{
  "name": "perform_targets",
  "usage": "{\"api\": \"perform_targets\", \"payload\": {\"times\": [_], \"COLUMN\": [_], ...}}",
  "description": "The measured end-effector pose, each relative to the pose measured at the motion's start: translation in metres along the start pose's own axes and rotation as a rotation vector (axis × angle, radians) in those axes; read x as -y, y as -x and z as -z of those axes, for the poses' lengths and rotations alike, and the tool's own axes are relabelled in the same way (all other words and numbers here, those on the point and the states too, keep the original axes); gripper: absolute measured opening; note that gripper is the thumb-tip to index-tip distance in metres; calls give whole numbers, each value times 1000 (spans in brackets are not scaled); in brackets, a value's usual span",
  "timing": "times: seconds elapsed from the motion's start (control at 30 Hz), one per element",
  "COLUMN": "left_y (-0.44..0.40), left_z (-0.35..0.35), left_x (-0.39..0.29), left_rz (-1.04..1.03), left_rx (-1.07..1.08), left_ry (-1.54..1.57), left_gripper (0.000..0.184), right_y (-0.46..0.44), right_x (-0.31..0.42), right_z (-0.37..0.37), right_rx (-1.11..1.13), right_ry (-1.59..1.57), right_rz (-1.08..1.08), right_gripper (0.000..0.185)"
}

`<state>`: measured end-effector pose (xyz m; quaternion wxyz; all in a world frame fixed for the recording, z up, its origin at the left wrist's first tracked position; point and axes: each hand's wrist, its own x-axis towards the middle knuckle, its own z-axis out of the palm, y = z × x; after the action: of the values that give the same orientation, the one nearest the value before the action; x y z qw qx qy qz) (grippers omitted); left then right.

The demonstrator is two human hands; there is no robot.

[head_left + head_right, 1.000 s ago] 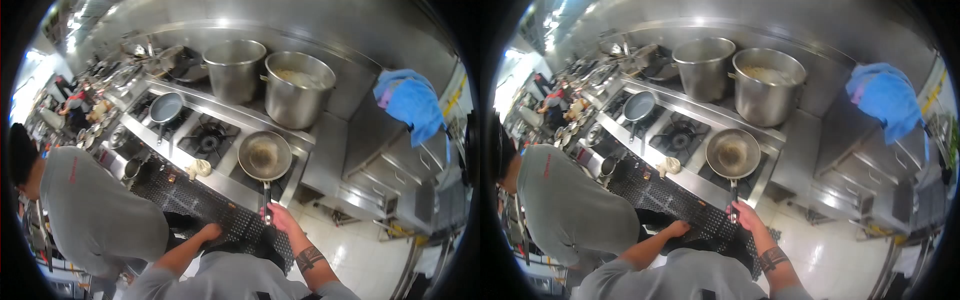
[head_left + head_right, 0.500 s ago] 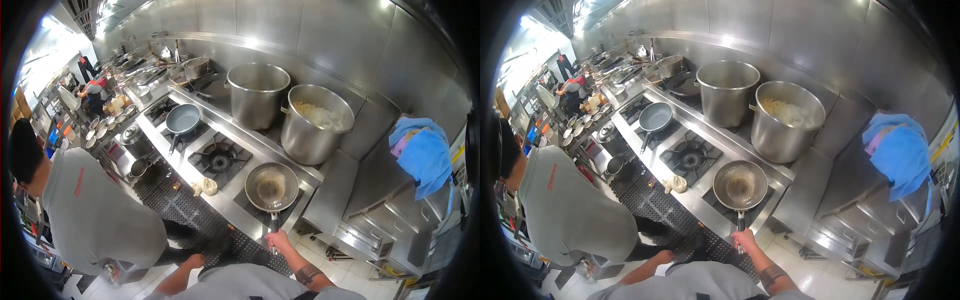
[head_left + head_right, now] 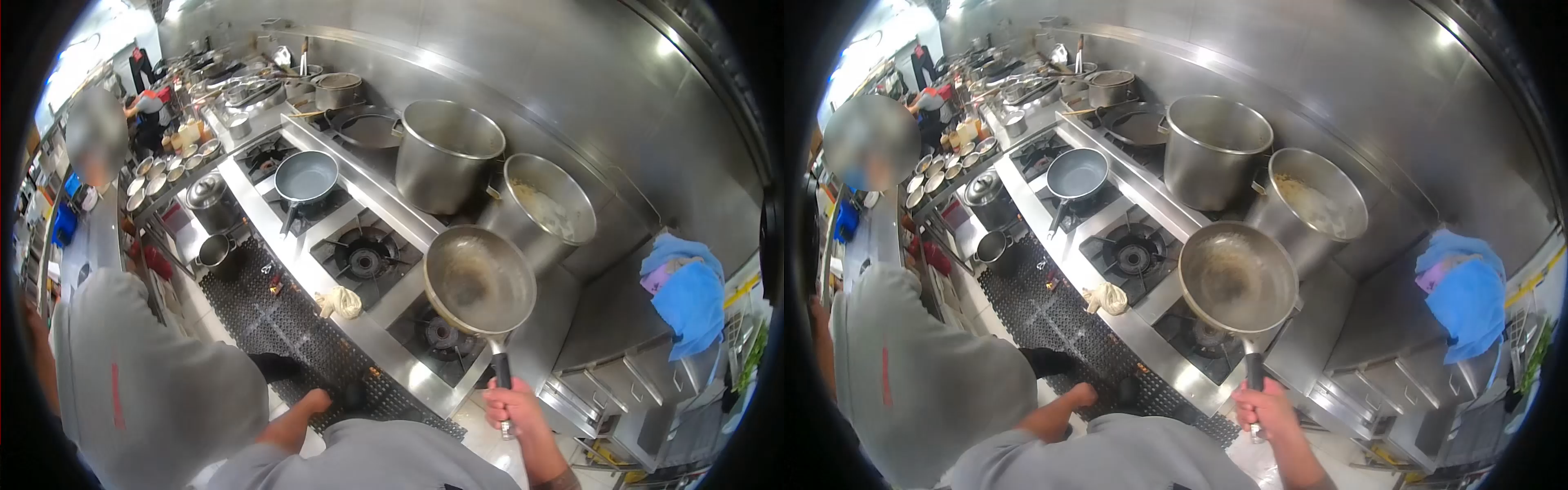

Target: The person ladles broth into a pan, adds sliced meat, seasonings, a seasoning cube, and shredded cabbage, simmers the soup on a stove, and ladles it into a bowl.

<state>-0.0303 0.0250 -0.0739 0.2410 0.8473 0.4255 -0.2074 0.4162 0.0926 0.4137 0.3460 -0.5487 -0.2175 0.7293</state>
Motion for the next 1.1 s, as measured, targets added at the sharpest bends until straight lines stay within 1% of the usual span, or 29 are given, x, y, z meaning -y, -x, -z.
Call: {"api": "perform_targets", "payload": {"times": [0.03,0.07,0.13,0.17,0.23,0.3,0.37,0.43,0.47,0.53,0.57,0.6,0.63,0.7,0.73,0.77,0.8,0.83,0.87,0.9,0.93,0.97,1.0,1.03,1.07,1.1], "left_y": [-9,-22,-42,-47,-60,-67,-63,-62,-55,-25,-9,6,17,31,36,43,65,69,82,87,100,105,105,107,94,105], "left_z": [1,-4,-13,-11,-2,11,11,4,7,19,21,21,21,-9,-33,-58,-59,-87,-101,-108,-116,-113,-107,-116,-132,-103], "left_x": [4,8,18,22,27,27,30,33,34,25,19,13,6,7,7,-2,-16,-26,-43,-53,-77,-88,-85,-87,-83,-95], "left_rz": [48,43,171,167,221,199,188,198,199,306,319,496,683,628,609,593,778,727,733,715,747,841,926,662,706,745], "left_rx": [-131,-141,-205,-209,-61,-81,-100,-256,-256,-304,-306,-280,-254,-185,-136,-83,-168,-164,-165,-174,-163,-106,-54,-13,-18,-69], "left_ry": [53,63,309,312,375,397,417,506,499,554,557,746,947,771,702,650,824,709,737,746,772,859,929,734,742,753], "left_gripper": [17,17,17,17,36,35,34,34,34,29,29,32,35,34,34,34,33,33,31,29,29,26,27,27,26,26], "right_y": [11,21,40,43,33,18,-3,-33,-51,-88,-106,-123,-142,-189,-203,-217,-288,-312,-321,-329,-353,-373,-385,-395,-400,-403], "right_x": [19,41,84,103,142,187,232,273,291,328,340,344,353,388,379,373,418,429,437,441,435,446,457,461,466,472], "right_z": [-9,-21,-46,-54,-47,-52,-62,-69,-75,-89,-93,-85,-74,-58,-66,-77,-42,-43,-48,-60,-61,-56,-50,-45,-43,-34], "right_rx": [-12,-22,-55,-77,42,124,158,171,103,-41,-116,-100,-59,364,199,120,115,-132,-154,-249,-214,-359,-517,-524,-542,-562], "right_ry": [7,31,52,50,55,-61,-150,24,55,103,123,133,282,607,436,562,595,607,735,819,838,880,904,884,1065,1252], "right_rz": [13,31,64,79,117,65,-27,33,47,52,39,33,253,345,524,711,581,547,467,434,414,446,486,493,618,723], "right_gripper": [16,15,12,10,8,14,22,32,32,31,30,30,26,12,10,36,33,31,31,29,29,25,22,22,18,17]}}
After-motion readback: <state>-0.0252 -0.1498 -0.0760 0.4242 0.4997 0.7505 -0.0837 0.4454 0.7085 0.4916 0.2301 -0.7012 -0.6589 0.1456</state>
